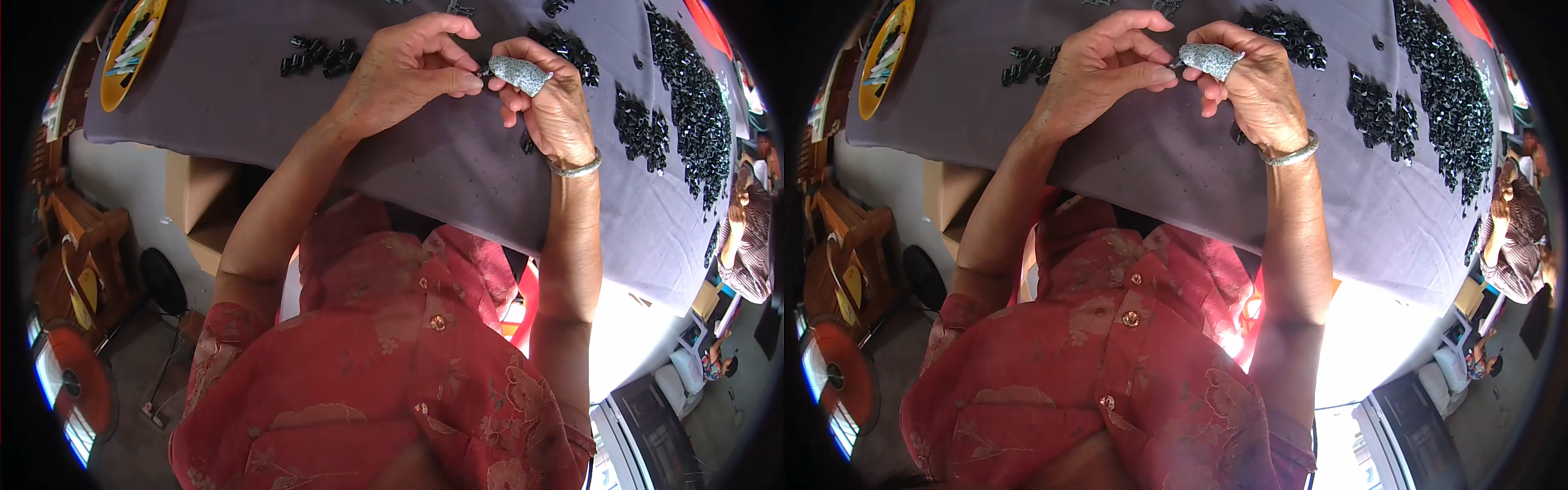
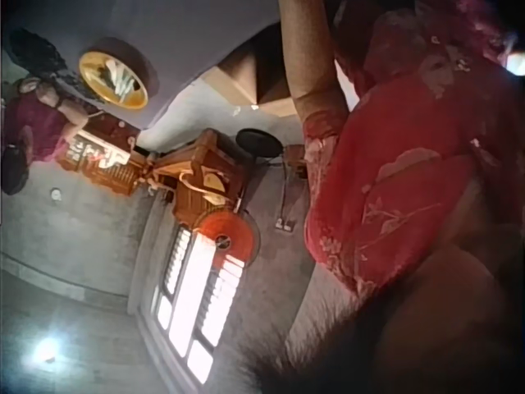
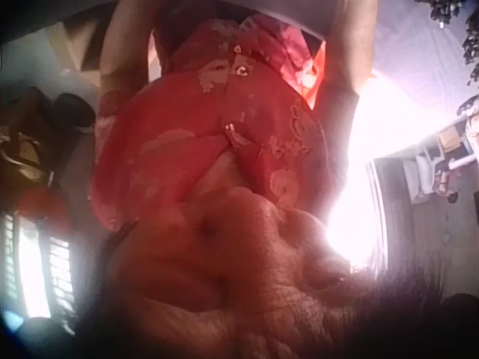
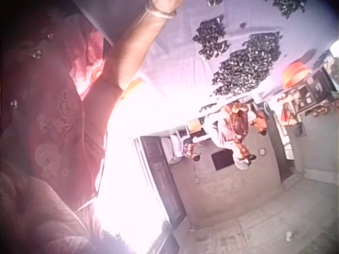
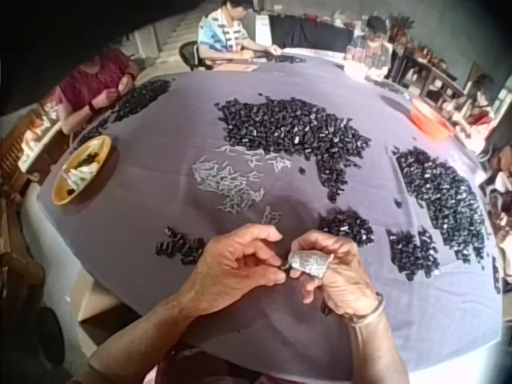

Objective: The person assembles small plastic components by inserting metal pins into each plastic piece by hand.

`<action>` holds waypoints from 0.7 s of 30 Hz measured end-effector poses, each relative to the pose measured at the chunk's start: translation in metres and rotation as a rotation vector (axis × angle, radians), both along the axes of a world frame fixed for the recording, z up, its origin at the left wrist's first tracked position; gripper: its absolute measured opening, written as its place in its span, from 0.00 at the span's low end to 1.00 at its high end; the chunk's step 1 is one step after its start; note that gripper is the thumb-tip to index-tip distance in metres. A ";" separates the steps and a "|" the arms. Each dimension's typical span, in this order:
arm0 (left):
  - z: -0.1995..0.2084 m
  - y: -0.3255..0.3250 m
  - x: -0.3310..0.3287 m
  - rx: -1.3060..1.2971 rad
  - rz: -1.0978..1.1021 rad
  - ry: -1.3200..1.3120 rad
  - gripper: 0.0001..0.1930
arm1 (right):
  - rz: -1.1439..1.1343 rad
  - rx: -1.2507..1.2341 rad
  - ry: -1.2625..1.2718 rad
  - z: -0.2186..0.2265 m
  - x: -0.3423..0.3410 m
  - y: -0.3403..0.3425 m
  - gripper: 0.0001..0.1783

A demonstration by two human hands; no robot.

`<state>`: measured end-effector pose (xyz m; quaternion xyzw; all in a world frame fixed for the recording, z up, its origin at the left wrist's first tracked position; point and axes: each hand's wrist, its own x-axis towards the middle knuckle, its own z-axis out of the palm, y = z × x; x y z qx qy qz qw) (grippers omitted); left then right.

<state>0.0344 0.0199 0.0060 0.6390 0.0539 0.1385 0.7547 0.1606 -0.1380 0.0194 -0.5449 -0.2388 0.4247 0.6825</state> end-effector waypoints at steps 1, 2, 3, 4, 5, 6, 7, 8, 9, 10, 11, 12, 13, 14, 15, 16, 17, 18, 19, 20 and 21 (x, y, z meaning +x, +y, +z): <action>0.002 0.001 0.000 0.046 -0.023 0.039 0.22 | 0.001 -0.002 0.001 0.000 0.000 0.000 0.09; 0.004 0.002 0.000 0.093 -0.045 0.078 0.24 | 0.007 0.022 0.009 -0.001 0.001 0.000 0.09; 0.003 0.002 0.000 0.091 -0.044 0.079 0.24 | 0.014 0.046 0.017 -0.001 0.001 -0.001 0.09; 0.003 0.002 0.000 0.082 -0.041 0.065 0.23 | 0.015 0.044 0.018 -0.001 0.001 -0.001 0.09; 0.002 0.001 0.000 0.074 -0.037 0.050 0.23 | 0.012 0.038 0.017 0.000 0.001 -0.001 0.09; 0.001 0.000 0.000 0.072 -0.036 0.052 0.23 | 0.010 0.033 0.017 0.000 0.001 -0.001 0.09; 0.000 0.000 0.000 0.065 -0.022 0.049 0.22 | 0.011 0.032 0.018 0.000 0.001 -0.001 0.09; -0.002 -0.001 0.000 0.057 -0.008 0.047 0.22 | 0.013 0.044 0.014 0.000 0.001 0.000 0.09; -0.004 -0.001 0.000 0.056 -0.007 0.048 0.22 | 0.014 0.056 0.010 0.000 0.000 0.000 0.08; -0.006 -0.001 0.001 0.071 0.006 0.011 0.22 | 0.015 0.055 0.010 0.000 0.000 0.000 0.08; -0.008 -0.001 0.001 0.085 0.020 -0.026 0.22 | 0.004 0.024 -0.045 -0.001 -0.001 0.000 0.11; -0.008 -0.002 0.002 0.084 0.020 -0.026 0.22 | -0.007 -0.006 -0.100 -0.002 -0.002 0.000 0.14; -0.007 -0.002 0.002 0.086 0.028 -0.017 0.22 | -0.006 -0.007 -0.100 -0.003 -0.001 0.000 0.14; -0.006 -0.003 0.002 0.087 0.035 -0.007 0.22 | -0.018 -0.010 -0.089 -0.005 0.000 -0.001 0.13; -0.003 -0.003 0.001 0.086 0.036 -0.007 0.22 | -0.029 -0.013 -0.079 -0.005 0.001 -0.001 0.12; 0.000 -0.004 0.001 0.115 0.046 0.017 0.22 | -0.028 -0.014 -0.078 -0.006 0.000 -0.001 0.12; 0.001 -0.004 0.000 0.143 0.055 0.042 0.23 | -0.031 -0.032 -0.106 -0.005 -0.001 -0.001 0.11; 0.000 -0.004 0.000 0.142 0.056 0.043 0.23 | -0.035 -0.050 -0.134 -0.005 -0.001 0.000 0.10; 0.000 -0.005 -0.001 0.168 0.060 0.022 0.23 | -0.033 -0.050 -0.133 -0.004 -0.003 0.001 0.10; -0.001 -0.005 -0.002 0.193 0.064 0.001 0.23 | -0.015 -0.042 -0.185 -0.002 -0.005 0.002 0.10; -0.002 -0.005 -0.002 0.193 0.065 0.003 0.23 | 0.003 -0.034 -0.237 -0.001 -0.006 0.002 0.09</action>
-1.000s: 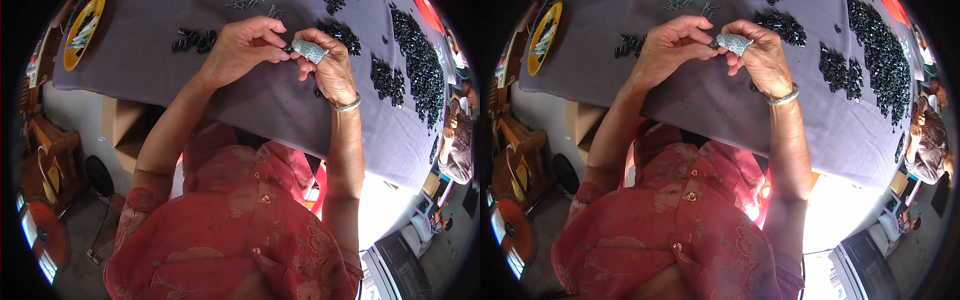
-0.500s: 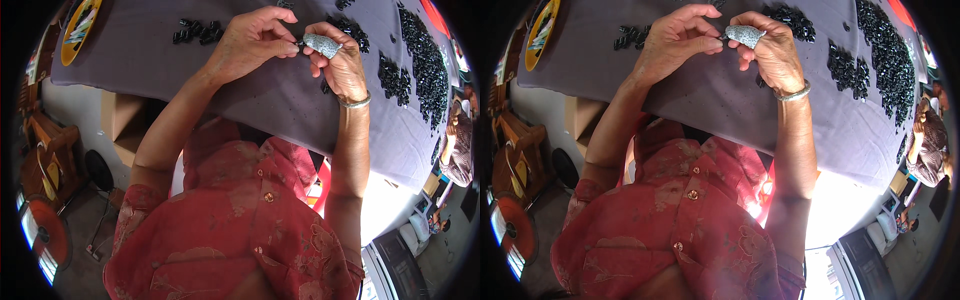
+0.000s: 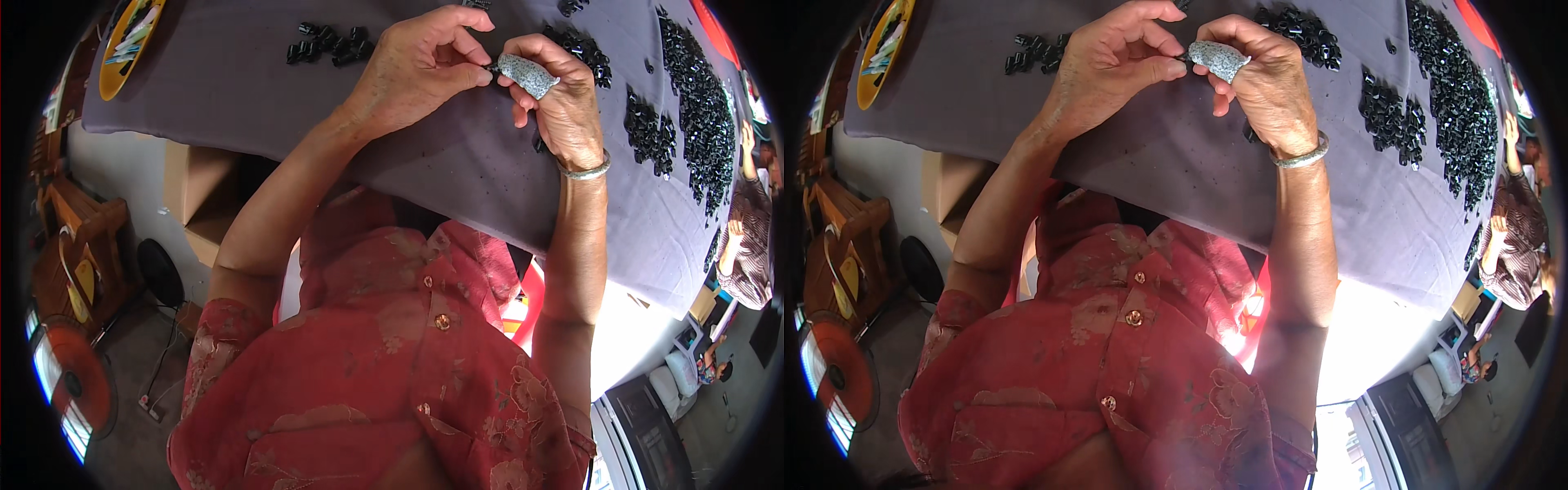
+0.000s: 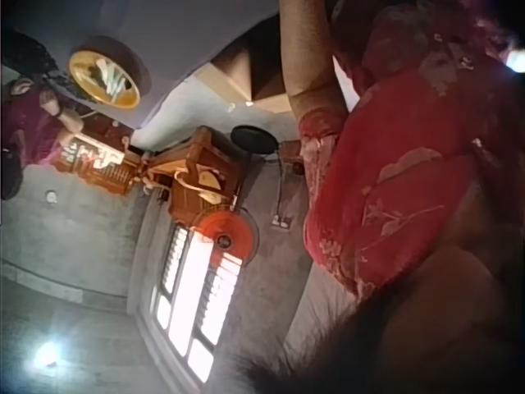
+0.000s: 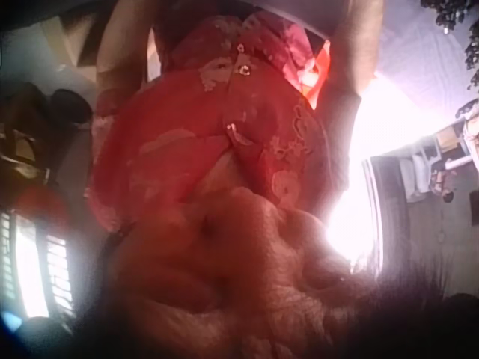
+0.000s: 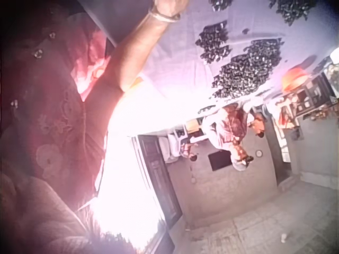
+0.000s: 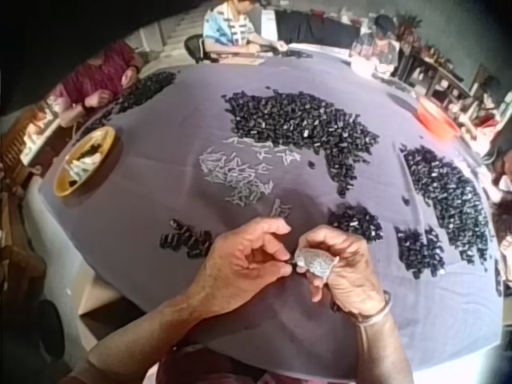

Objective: The person assembles small plastic components by inserting metal pins into each plastic piece by hand.

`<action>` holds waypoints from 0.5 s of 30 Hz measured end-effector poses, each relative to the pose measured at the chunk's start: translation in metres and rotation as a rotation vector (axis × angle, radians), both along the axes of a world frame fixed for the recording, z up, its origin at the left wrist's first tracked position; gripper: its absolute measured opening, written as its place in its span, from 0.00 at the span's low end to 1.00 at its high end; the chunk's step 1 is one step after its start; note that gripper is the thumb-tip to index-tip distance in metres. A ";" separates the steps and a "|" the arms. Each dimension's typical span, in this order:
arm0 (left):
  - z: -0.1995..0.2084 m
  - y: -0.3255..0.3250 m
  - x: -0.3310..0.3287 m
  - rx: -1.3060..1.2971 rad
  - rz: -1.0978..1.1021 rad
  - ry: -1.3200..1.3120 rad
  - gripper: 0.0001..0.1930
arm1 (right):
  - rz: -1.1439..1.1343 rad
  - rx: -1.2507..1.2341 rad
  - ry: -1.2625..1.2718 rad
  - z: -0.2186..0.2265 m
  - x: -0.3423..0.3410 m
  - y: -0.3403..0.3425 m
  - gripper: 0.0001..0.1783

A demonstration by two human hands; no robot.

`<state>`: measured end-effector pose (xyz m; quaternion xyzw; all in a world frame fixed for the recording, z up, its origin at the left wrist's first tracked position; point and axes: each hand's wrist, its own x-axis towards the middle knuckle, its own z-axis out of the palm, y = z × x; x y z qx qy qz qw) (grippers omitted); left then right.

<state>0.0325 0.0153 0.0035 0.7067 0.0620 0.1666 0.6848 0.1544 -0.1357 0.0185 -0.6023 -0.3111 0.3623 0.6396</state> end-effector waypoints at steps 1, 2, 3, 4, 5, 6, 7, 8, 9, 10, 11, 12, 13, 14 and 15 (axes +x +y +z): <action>-0.001 0.001 0.000 0.000 -0.001 0.011 0.23 | 0.001 -0.001 0.001 0.000 0.001 0.000 0.09; -0.002 0.001 0.001 0.001 -0.001 0.021 0.24 | 0.001 -0.016 0.015 -0.001 0.002 -0.001 0.09; -0.001 0.000 0.000 0.000 -0.001 0.023 0.24 | 0.001 -0.032 0.029 -0.001 0.003 -0.001 0.10; 0.001 -0.002 0.000 0.029 0.023 0.032 0.25 | 0.001 -0.034 0.031 -0.001 0.003 -0.002 0.10; 0.001 -0.003 0.000 0.059 0.046 0.042 0.26 | 0.006 -0.057 -0.028 0.000 0.003 -0.002 0.10; 0.001 -0.003 0.000 0.057 0.046 0.044 0.26 | 0.011 -0.081 -0.087 0.000 0.002 -0.003 0.10; 0.000 -0.003 0.000 0.148 0.070 0.002 0.27 | 0.012 -0.082 -0.084 0.000 0.001 -0.002 0.10; -0.001 -0.003 -0.001 0.241 0.094 -0.040 0.28 | -0.010 -0.097 -0.169 0.000 -0.001 -0.002 0.09; 0.000 -0.004 -0.001 0.239 0.095 -0.037 0.28 | -0.032 -0.112 -0.254 0.000 -0.003 -0.002 0.09; 0.000 -0.005 0.000 0.285 0.111 -0.078 0.28 | -0.030 -0.112 -0.252 0.000 -0.004 -0.001 0.09; 0.001 -0.005 0.000 0.331 0.128 -0.119 0.28 | -0.034 -0.122 -0.254 0.000 -0.004 -0.002 0.09; 0.001 -0.004 0.000 0.331 0.129 -0.117 0.28 | -0.037 -0.131 -0.256 0.000 -0.005 -0.001 0.09; 0.002 -0.004 0.000 0.298 0.125 -0.079 0.28 | -0.036 -0.132 -0.256 0.000 -0.007 -0.001 0.09; 0.002 -0.004 0.000 0.264 0.120 -0.041 0.28 | -0.043 -0.127 -0.263 -0.001 -0.010 0.000 0.09; 0.002 -0.004 0.000 0.264 0.123 -0.040 0.28 | -0.050 -0.122 -0.271 -0.001 -0.012 0.001 0.09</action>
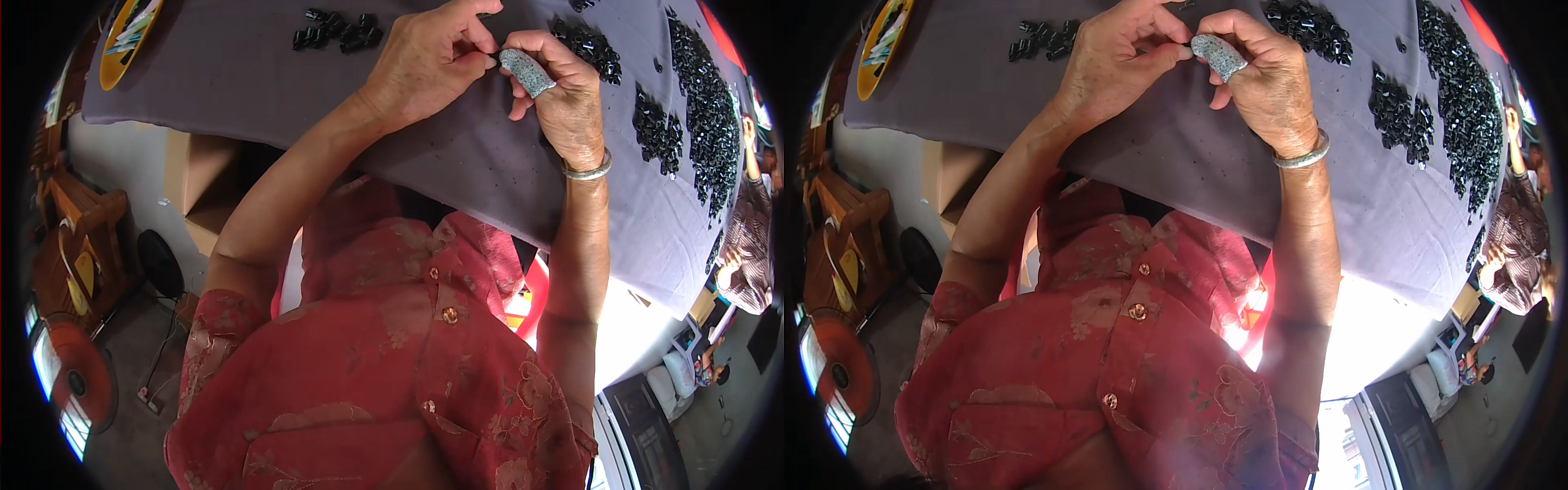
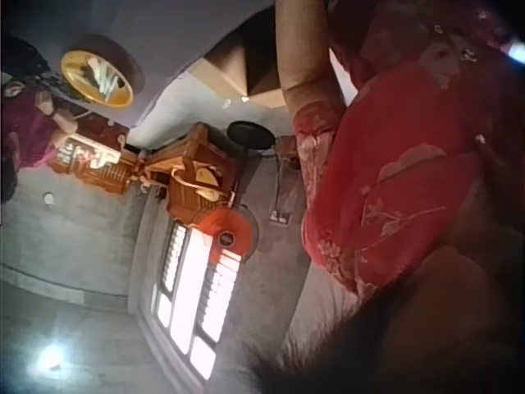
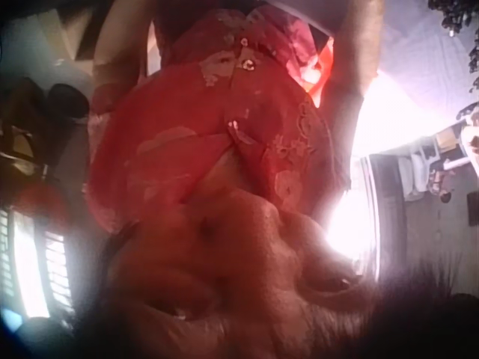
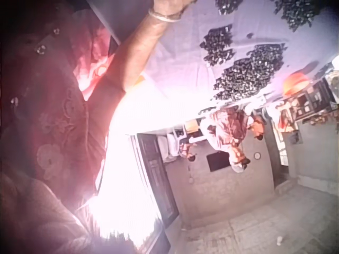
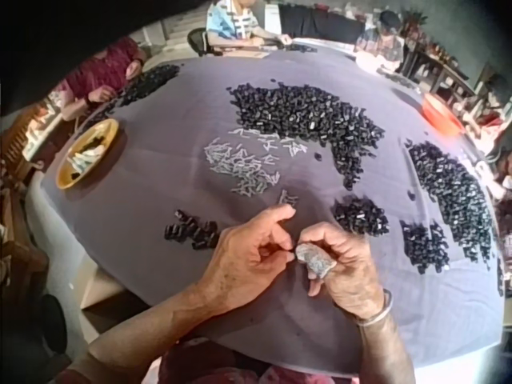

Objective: The person assembles small plastic components by inserting metal pins into each plastic piece by hand.

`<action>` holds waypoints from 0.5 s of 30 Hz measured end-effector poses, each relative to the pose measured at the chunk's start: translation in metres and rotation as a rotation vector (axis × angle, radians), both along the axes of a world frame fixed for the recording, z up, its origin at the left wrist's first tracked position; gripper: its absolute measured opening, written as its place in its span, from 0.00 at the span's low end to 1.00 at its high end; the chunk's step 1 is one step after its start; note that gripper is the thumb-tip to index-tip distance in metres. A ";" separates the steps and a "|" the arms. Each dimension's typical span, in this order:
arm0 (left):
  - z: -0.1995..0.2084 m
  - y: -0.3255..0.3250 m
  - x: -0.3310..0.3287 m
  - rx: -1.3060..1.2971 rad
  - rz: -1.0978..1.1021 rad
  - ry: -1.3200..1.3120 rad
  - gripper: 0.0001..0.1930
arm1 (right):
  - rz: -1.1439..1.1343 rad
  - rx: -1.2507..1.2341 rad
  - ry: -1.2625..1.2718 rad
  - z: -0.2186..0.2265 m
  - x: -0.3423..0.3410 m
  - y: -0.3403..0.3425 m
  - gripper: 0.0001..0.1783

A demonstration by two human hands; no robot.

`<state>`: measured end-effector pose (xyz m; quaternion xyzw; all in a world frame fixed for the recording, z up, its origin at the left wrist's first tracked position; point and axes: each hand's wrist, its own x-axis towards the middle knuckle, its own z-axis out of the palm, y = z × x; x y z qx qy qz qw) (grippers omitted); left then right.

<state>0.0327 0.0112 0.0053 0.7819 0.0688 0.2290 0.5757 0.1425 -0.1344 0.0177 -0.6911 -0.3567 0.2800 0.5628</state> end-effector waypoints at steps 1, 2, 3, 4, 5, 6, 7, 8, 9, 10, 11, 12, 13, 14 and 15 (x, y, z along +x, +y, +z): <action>-0.001 0.000 0.001 0.009 0.005 0.009 0.28 | 0.002 0.001 0.000 0.000 0.000 0.000 0.09; -0.001 -0.001 0.002 0.017 0.011 0.017 0.28 | -0.010 -0.014 -0.032 0.000 0.001 0.001 0.09; -0.001 -0.001 0.002 0.018 0.013 0.017 0.28 | -0.022 -0.028 -0.065 0.001 0.002 0.001 0.09; 0.000 -0.001 0.002 0.005 0.012 0.025 0.28 | -0.019 -0.027 -0.065 0.002 0.003 0.001 0.09; 0.001 -0.001 0.002 -0.008 0.012 0.033 0.28 | -0.020 -0.050 -0.046 0.003 0.003 0.000 0.10; 0.001 -0.001 0.002 -0.008 0.016 0.033 0.28 | -0.022 -0.072 -0.026 0.004 0.003 0.000 0.10; 0.002 -0.002 0.002 0.044 0.038 -0.010 0.28 | -0.019 -0.072 -0.027 0.004 0.002 0.001 0.10; 0.003 -0.002 0.003 0.096 0.059 -0.052 0.29 | -0.038 -0.065 -0.079 0.003 0.000 0.001 0.09; 0.005 -0.001 0.002 0.096 0.062 -0.052 0.29 | -0.058 -0.058 -0.130 0.003 0.000 0.002 0.09; 0.010 -0.001 0.001 0.253 0.082 -0.136 0.29 | -0.057 -0.060 -0.131 0.003 0.000 0.002 0.09; 0.012 -0.001 0.000 0.411 0.102 -0.219 0.29 | -0.041 -0.060 -0.098 0.002 0.002 0.002 0.09; 0.009 0.000 0.001 0.409 0.103 -0.219 0.29 | -0.025 -0.060 -0.065 0.003 0.003 0.001 0.09; 0.005 0.003 0.004 0.337 0.060 -0.271 0.29 | -0.023 -0.061 -0.065 0.004 0.004 0.001 0.09; 0.003 0.004 0.005 0.264 0.017 -0.323 0.29 | -0.021 -0.069 -0.052 0.005 0.005 0.002 0.09; 0.000 0.004 0.004 0.263 0.020 -0.321 0.29 | -0.019 -0.077 -0.039 0.005 0.005 0.002 0.09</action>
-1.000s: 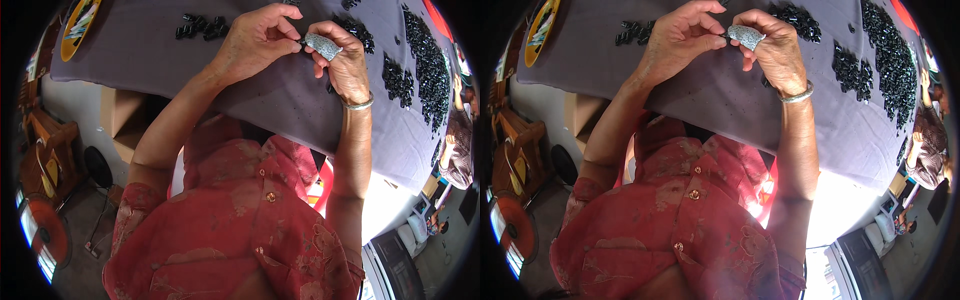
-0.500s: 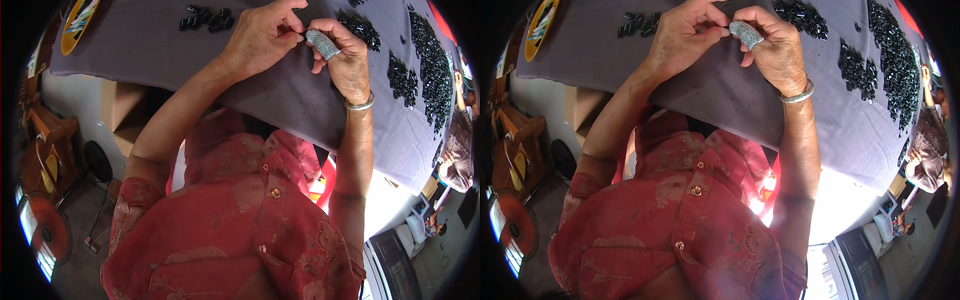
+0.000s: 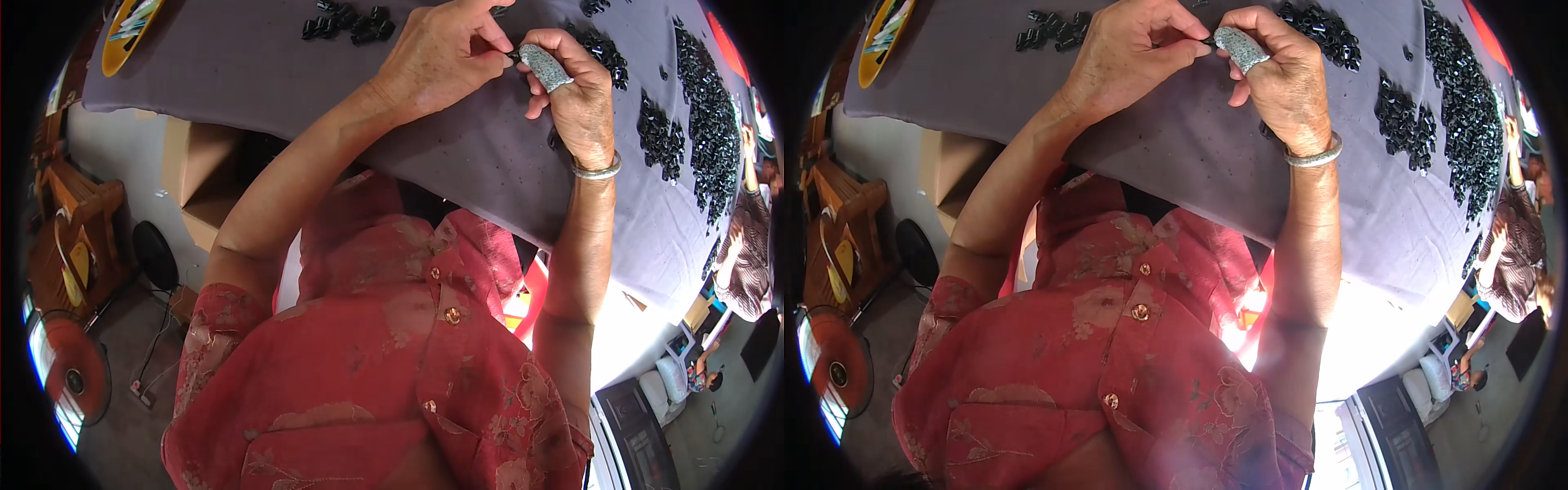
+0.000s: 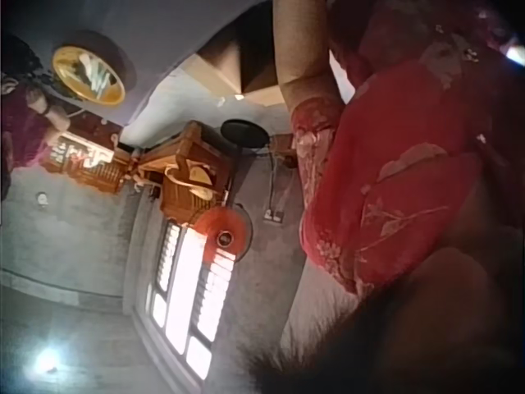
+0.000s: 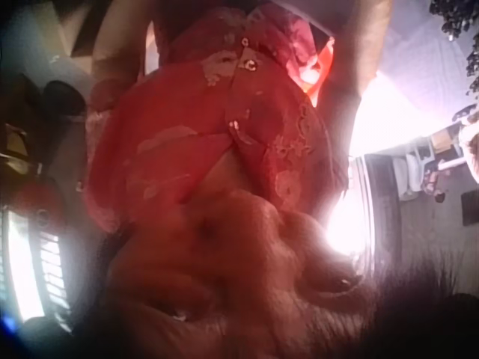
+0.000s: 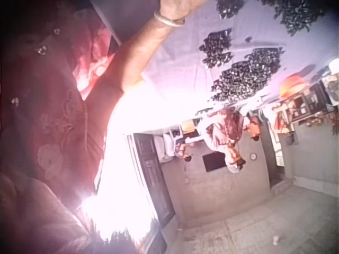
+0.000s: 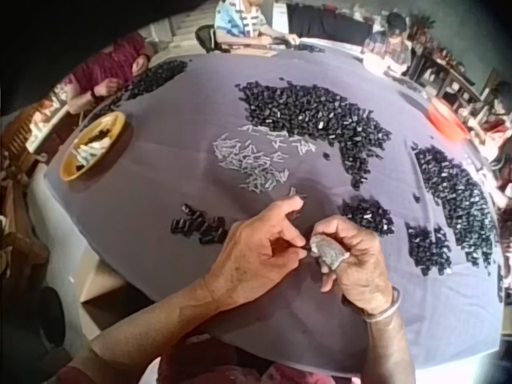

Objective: The person assembles small plastic components by inserting metal pins into each plastic piece by hand.

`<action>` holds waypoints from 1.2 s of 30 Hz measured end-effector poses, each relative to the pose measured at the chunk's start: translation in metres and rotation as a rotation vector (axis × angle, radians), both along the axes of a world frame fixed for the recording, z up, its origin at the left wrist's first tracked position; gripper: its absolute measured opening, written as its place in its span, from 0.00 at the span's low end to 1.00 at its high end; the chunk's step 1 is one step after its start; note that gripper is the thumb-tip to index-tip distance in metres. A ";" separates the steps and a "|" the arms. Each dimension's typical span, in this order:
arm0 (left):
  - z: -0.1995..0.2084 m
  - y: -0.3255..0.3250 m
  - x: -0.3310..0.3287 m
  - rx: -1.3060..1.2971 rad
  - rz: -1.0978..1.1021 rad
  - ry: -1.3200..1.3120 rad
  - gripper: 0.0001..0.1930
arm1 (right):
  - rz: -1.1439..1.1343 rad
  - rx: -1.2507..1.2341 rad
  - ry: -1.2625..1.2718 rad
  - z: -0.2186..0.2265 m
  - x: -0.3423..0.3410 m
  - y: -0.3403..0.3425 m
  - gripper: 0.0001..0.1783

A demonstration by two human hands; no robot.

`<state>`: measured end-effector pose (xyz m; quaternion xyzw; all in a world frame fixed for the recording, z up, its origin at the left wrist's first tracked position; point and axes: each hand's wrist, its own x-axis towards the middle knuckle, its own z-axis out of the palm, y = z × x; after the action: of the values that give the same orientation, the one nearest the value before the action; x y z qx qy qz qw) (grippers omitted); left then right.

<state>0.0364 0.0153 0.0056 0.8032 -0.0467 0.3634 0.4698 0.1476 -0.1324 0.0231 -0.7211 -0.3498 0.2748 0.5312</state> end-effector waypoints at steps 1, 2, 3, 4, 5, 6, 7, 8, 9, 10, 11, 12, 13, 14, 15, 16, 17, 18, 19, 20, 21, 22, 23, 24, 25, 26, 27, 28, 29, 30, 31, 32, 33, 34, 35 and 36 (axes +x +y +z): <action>0.002 -0.002 -0.001 -0.123 0.007 0.161 0.29 | -0.001 -0.003 0.001 -0.001 0.001 -0.001 0.09; 0.004 -0.003 -0.001 -0.246 0.013 0.322 0.29 | 0.000 0.015 0.014 -0.002 0.002 -0.002 0.09; 0.005 -0.003 -0.001 -0.248 0.012 0.323 0.29 | 0.001 0.032 0.027 -0.003 0.002 -0.002 0.09; 0.007 -0.003 -0.001 -0.261 0.009 0.347 0.29 | 0.001 0.031 0.028 -0.003 0.002 -0.002 0.09; 0.007 -0.003 -0.002 -0.274 0.006 0.370 0.28 | -0.004 0.035 0.034 -0.004 0.001 -0.002 0.09; 0.005 -0.002 -0.002 -0.276 0.006 0.371 0.28 | -0.008 0.039 0.040 -0.004 0.001 -0.003 0.10; 0.004 -0.001 -0.002 -0.159 -0.010 0.220 0.28 | -0.007 0.038 0.041 -0.004 0.001 -0.002 0.10; 0.004 0.000 -0.003 -0.041 -0.026 0.069 0.28 | -0.008 0.044 0.050 -0.004 0.000 -0.002 0.10; 0.004 0.000 -0.004 -0.043 -0.024 0.071 0.28 | -0.009 0.050 0.059 -0.004 0.000 -0.002 0.10; 0.007 -0.001 -0.003 -0.134 -0.002 0.220 0.28 | -0.010 0.047 0.060 -0.004 0.000 -0.002 0.10; 0.008 -0.002 -0.003 -0.225 0.020 0.370 0.28 | -0.016 0.039 0.056 -0.005 0.001 -0.003 0.10; 0.006 -0.002 -0.002 -0.228 0.019 0.373 0.28 | -0.021 0.031 0.054 -0.005 0.001 -0.003 0.10; 0.004 -0.001 -0.002 -0.185 0.016 0.324 0.28 | -0.020 0.029 0.057 -0.006 0.001 -0.003 0.10; 0.003 -0.001 -0.001 -0.142 0.013 0.276 0.28 | -0.002 0.029 0.024 -0.007 0.001 -0.003 0.10; 0.002 -0.001 -0.001 -0.145 0.015 0.281 0.28 | 0.015 0.029 -0.009 -0.008 0.002 -0.003 0.10; 0.005 -0.002 -0.002 -0.119 0.020 0.261 0.28 | 0.016 0.028 -0.010 -0.006 0.002 -0.003 0.10; 0.007 -0.003 -0.002 -0.093 0.024 0.242 0.28 | 0.027 0.020 -0.013 -0.005 0.003 -0.004 0.10; 0.006 -0.003 -0.003 -0.095 0.024 0.241 0.28 | 0.038 0.013 -0.016 -0.004 0.004 -0.004 0.10; 0.006 -0.003 -0.002 -0.103 0.019 0.229 0.28 | 0.040 0.011 -0.012 -0.004 0.005 -0.004 0.10; 0.006 -0.002 -0.001 -0.110 0.014 0.216 0.28 | 0.044 0.016 0.014 -0.005 0.006 -0.004 0.10; 0.008 -0.003 -0.002 -0.111 0.015 0.219 0.28 | 0.048 0.022 0.038 -0.005 0.007 -0.004 0.10; 0.014 -0.006 -0.004 0.020 0.073 0.230 0.28 | 0.048 0.020 0.041 -0.006 0.008 -0.004 0.10; 0.017 -0.007 -0.005 0.151 0.131 0.240 0.28 | 0.046 0.018 0.072 -0.006 0.009 -0.005 0.10; 0.014 -0.006 -0.003 0.150 0.131 0.242 0.28 | 0.043 0.015 0.102 -0.006 0.010 -0.004 0.10; 0.012 -0.005 -0.002 0.032 0.075 0.231 0.28 | 0.045 0.013 0.108 -0.002 0.009 -0.004 0.10; 0.011 -0.005 -0.003 -0.085 0.019 0.219 0.28 | 0.070 0.003 0.152 0.005 0.007 -0.003 0.05; 0.010 -0.006 -0.005 -0.088 0.022 0.225 0.28 | 0.094 -0.006 0.196 0.009 0.006 -0.002 0.02; 0.021 -0.010 -0.007 0.027 0.077 0.279 0.29 | 0.092 -0.010 0.200 0.009 0.005 -0.003 0.02; 0.026 -0.012 -0.008 0.143 0.131 0.333 0.29 | 0.080 -0.003 0.173 0.009 0.003 -0.003 0.02; 0.020 -0.012 -0.007 0.140 0.129 0.336 0.29 | 0.068 0.003 0.146 0.008 0.001 -0.004 0.02; 0.014 -0.008 -0.006 0.059 0.075 0.273 0.30 | 0.071 0.004 0.148 0.008 0.000 -0.002 0.02; 0.009 -0.007 -0.005 -0.021 0.022 0.208 0.30 | 0.061 0.010 0.139 0.007 -0.002 -0.002 0.02; 0.005 -0.006 -0.007 -0.019 0.025 0.209 0.30 | 0.051 0.016 0.130 0.006 -0.004 -0.001 0.03; 0.004 -0.008 -0.005 -0.032 0.021 0.197 0.30 | 0.046 0.016 0.127 -0.012 -0.001 0.004 0.03; 0.004 -0.010 -0.003 -0.046 0.012 0.183 0.29 | 0.241 0.555 0.337 -0.042 0.004 0.014 0.02; 0.004 -0.011 -0.003 -0.046 0.010 0.182 0.29 | 0.442 1.098 0.545 -0.059 0.006 0.021 0.02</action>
<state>0.0337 0.0044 0.0095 0.8221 0.0089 0.2921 0.4887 0.1531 -0.1117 -0.0356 -0.1603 -0.4322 0.3318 0.8231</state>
